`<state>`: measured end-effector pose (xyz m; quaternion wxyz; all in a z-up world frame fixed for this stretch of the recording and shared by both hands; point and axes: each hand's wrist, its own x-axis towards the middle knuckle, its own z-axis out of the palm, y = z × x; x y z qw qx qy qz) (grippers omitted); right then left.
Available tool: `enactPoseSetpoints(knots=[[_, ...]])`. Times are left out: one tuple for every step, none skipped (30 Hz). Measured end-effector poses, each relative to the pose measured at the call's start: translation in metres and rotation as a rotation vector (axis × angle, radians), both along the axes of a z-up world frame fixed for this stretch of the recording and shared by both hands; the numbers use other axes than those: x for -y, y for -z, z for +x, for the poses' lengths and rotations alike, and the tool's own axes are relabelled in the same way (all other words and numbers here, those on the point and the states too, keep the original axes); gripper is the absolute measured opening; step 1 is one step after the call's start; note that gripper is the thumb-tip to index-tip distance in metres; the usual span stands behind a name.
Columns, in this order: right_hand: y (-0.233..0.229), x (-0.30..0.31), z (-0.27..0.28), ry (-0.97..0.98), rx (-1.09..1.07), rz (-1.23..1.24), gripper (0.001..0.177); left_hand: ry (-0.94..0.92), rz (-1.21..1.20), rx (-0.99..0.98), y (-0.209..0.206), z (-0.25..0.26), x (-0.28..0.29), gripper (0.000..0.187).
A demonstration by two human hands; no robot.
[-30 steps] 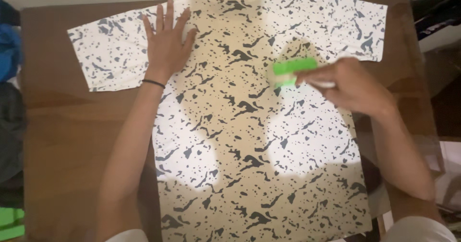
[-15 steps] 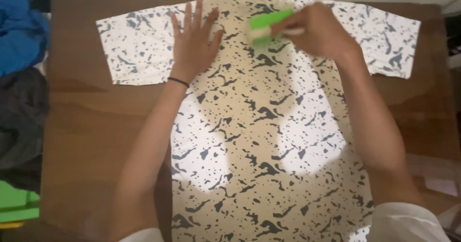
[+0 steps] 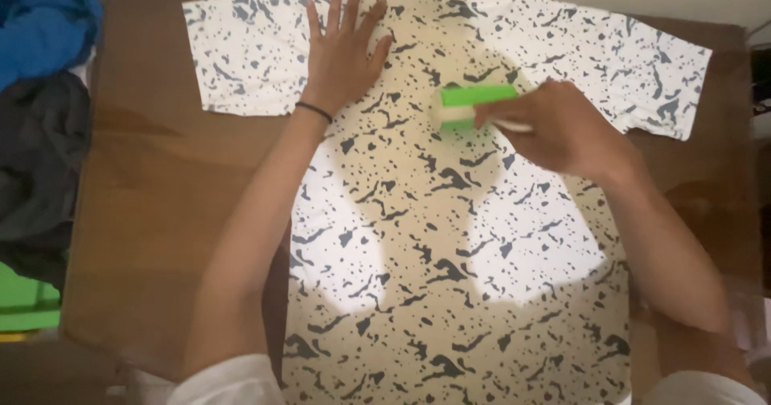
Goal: The person uses a green lint roller to remove lint from a white t-shirt with a black speckled pattern. The t-shirt is laid flat on a wooden table. The person rolls the lint roller repeatedly over the entire surface of the t-shirt, including the sleeves and body.
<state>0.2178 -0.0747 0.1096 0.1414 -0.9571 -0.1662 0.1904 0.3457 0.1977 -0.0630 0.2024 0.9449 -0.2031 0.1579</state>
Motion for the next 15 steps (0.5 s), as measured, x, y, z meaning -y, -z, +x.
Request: enactPoseSetpoints(knots=[[-0.002,0.005,-0.010,-0.097,0.053,0.105,0.033,0.005,-0.006,0.005,0.002,0.000,0.000,0.053],[-0.003,0.008,-0.018,-0.194,0.111,0.212,0.030,0.010,-0.012,0.016,0.003,0.002,0.000,0.054],[-0.003,0.009,-0.026,-0.222,0.098,0.262,0.031,0.017,-0.018,0.008,0.002,0.003,0.000,0.054],[-0.003,0.009,-0.033,-0.251,0.082,0.314,0.031,0.022,-0.022,-0.002,0.002,0.003,-0.001,0.054],[-0.005,0.009,-0.037,-0.280,0.065,0.366,0.032,0.027,-0.026,-0.011,0.000,0.003,-0.001,0.054],[-0.006,0.006,-0.037,-0.246,0.041,0.305,0.031,0.041,-0.015,-0.075,-0.004,0.005,-0.003,0.055],[-0.006,0.002,-0.035,-0.211,0.018,0.244,0.030,0.055,-0.004,-0.139,-0.010,0.009,-0.005,0.057],[-0.007,-0.003,-0.032,-0.177,-0.002,0.184,0.030,0.068,0.008,-0.201,-0.017,0.013,-0.008,0.058],[-0.007,-0.009,-0.024,-0.110,-0.044,0.106,0.033,0.061,-0.043,-0.209,-0.023,0.014,-0.013,0.057],[-0.005,-0.015,-0.013,-0.043,-0.086,0.028,0.036,0.052,-0.094,-0.219,-0.028,0.013,-0.022,0.055],[-0.003,-0.020,0.001,0.025,-0.128,-0.049,0.040,0.043,-0.146,-0.229,-0.032,0.012,-0.031,0.054],[0.000,-0.025,0.016,0.044,-0.104,-0.027,0.039,0.018,-0.118,-0.210,-0.036,0.011,-0.042,0.052],[0.005,-0.031,0.034,0.064,-0.081,-0.003,0.039,-0.008,-0.090,-0.191,-0.038,0.009,-0.054,0.050],[0.011,-0.037,0.054,0.081,-0.062,0.021,0.038,-0.036,-0.061,-0.177,-0.038,0.007,-0.065,0.048],[0.016,-0.042,0.076,0.008,0.026,0.036,0.039,-0.042,-0.048,-0.167,-0.036,0.006,-0.074,0.049]])
